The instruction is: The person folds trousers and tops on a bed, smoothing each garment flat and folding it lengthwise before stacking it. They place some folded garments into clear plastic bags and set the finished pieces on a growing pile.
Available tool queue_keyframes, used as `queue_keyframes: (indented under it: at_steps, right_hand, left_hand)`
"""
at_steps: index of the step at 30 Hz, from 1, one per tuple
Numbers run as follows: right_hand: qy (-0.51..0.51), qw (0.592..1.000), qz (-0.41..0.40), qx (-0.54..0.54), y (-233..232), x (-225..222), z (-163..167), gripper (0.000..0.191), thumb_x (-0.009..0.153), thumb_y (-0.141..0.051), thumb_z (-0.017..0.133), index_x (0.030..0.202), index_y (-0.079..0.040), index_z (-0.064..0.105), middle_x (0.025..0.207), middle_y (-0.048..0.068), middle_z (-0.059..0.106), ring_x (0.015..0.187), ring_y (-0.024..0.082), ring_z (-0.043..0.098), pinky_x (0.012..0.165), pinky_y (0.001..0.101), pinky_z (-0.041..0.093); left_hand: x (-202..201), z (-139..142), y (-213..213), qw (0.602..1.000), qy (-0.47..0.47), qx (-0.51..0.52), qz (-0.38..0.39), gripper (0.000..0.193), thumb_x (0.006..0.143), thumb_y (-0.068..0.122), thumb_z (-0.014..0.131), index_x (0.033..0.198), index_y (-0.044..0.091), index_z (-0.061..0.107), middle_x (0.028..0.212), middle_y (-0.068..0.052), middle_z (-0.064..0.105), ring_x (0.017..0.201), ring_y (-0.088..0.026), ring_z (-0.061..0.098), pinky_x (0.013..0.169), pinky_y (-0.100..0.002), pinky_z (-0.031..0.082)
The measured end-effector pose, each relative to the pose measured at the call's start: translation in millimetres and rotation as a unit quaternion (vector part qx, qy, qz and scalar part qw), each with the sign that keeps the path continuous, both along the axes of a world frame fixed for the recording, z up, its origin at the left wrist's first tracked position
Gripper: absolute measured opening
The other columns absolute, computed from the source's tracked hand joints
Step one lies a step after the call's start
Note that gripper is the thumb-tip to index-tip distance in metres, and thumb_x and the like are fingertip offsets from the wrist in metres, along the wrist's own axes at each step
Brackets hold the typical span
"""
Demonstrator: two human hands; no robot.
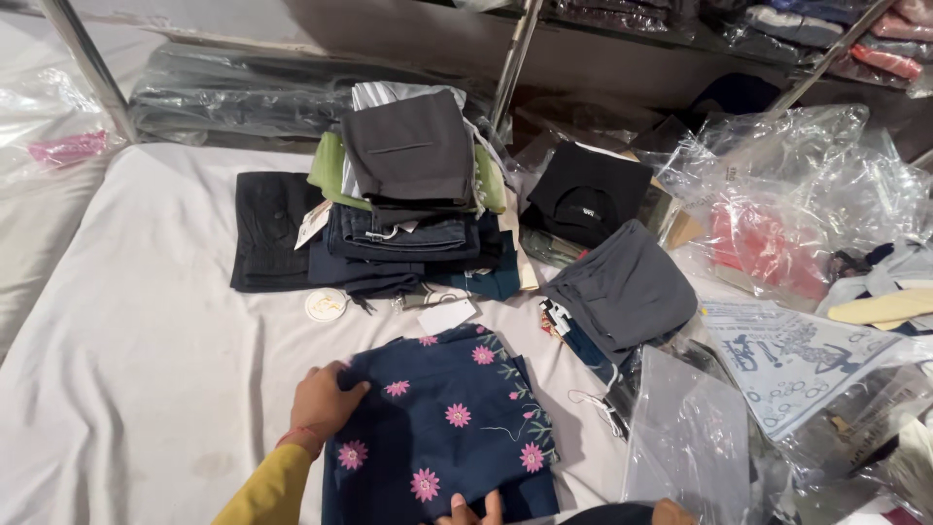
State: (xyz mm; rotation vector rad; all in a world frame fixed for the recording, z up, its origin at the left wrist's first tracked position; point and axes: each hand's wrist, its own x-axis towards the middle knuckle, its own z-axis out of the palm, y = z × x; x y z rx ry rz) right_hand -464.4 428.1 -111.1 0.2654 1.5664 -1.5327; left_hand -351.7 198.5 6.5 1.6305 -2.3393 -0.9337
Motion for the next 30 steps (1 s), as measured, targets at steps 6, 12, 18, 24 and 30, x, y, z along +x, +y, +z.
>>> queue_keyframes:
  at_steps: [6, 12, 18, 24, 30]
  right_hand:
    - [-0.009, 0.998, -0.027, -0.063, 7.0, -3.8, 31.1, 0.037, 0.09, -0.02, 0.066, 0.12, -0.017, 0.045, 0.091, 0.01, 0.062, 0.061, 0.023, 0.061, 0.048, 0.0387, 0.047]
    - [0.014, 0.984, -0.066, -0.164, -15.9, -16.3, 84.4, 0.026, 0.09, -0.02, 0.068, 0.108, -0.015, 0.05, 0.082, 0.008, 0.059, 0.061, 0.022, 0.059, 0.049, 0.0371, 0.045]
    - [0.045, 0.958, -0.057, -0.276, -44.3, -56.3, 144.6, 0.017, 0.091, -0.02, 0.07, 0.096, -0.013, 0.055, 0.073, 0.005, 0.056, 0.06, 0.02, 0.057, 0.051, 0.0355, 0.044]
    - [0.039, 0.976, -0.032, -0.213, -172.7, -162.9, 170.5, 0.014, 0.091, -0.016, 0.064, 0.103, -0.01, 0.059, 0.086, 0.007, 0.064, 0.08, 0.022, 0.064, 0.071, 0.0377, 0.05]
    - [0.015, 0.979, -0.045, -0.199, -227.0, -215.5, 135.5, 0.032, 0.091, -0.009, 0.058, 0.123, -0.007, 0.057, 0.116, 0.015, 0.065, 0.104, 0.027, 0.063, 0.08, 0.0429, 0.052]
  left_hand:
    - [-14.8, 10.2, -11.1, 0.986, 0.146, -0.067, -0.048, 0.027, 0.087, 0.024, 0.072, 0.112, 0.017, 0.066, 0.106, -0.008, 0.069, 0.104, -0.034, 0.065, 0.087, -0.047, 0.052]
    - [-15.2, 42.1, -3.8, 0.983, 0.061, -0.172, -0.01, 0.056, 0.075, 0.021, 0.079, 0.127, 0.015, 0.058, 0.125, -0.011, 0.057, 0.12, -0.033, 0.054, 0.095, -0.048, 0.046]
    - [-90.0, 112.5, -26.2, 0.861, 0.17, -0.433, -0.204, 0.089, 0.072, 0.023, 0.082, 0.149, 0.007, 0.039, 0.158, -0.018, 0.036, 0.147, -0.035, 0.036, 0.121, -0.052, 0.027]
    - [-189.0, 156.2, -70.0, 0.828, -0.124, -0.477, -0.269, 0.133, 0.059, 0.046, 0.092, 0.163, 0.029, 0.01, 0.17, -0.014, 0.014, 0.153, -0.037, 0.025, 0.111, -0.062, 0.025]
    - [-193.8, 135.6, -144.2, 0.893, 0.089, -0.36, -0.256, 0.116, 0.068, 0.031, 0.085, 0.16, 0.019, 0.015, 0.139, -0.014, 0.06, 0.122, -0.034, 0.059, 0.094, -0.05, 0.049]
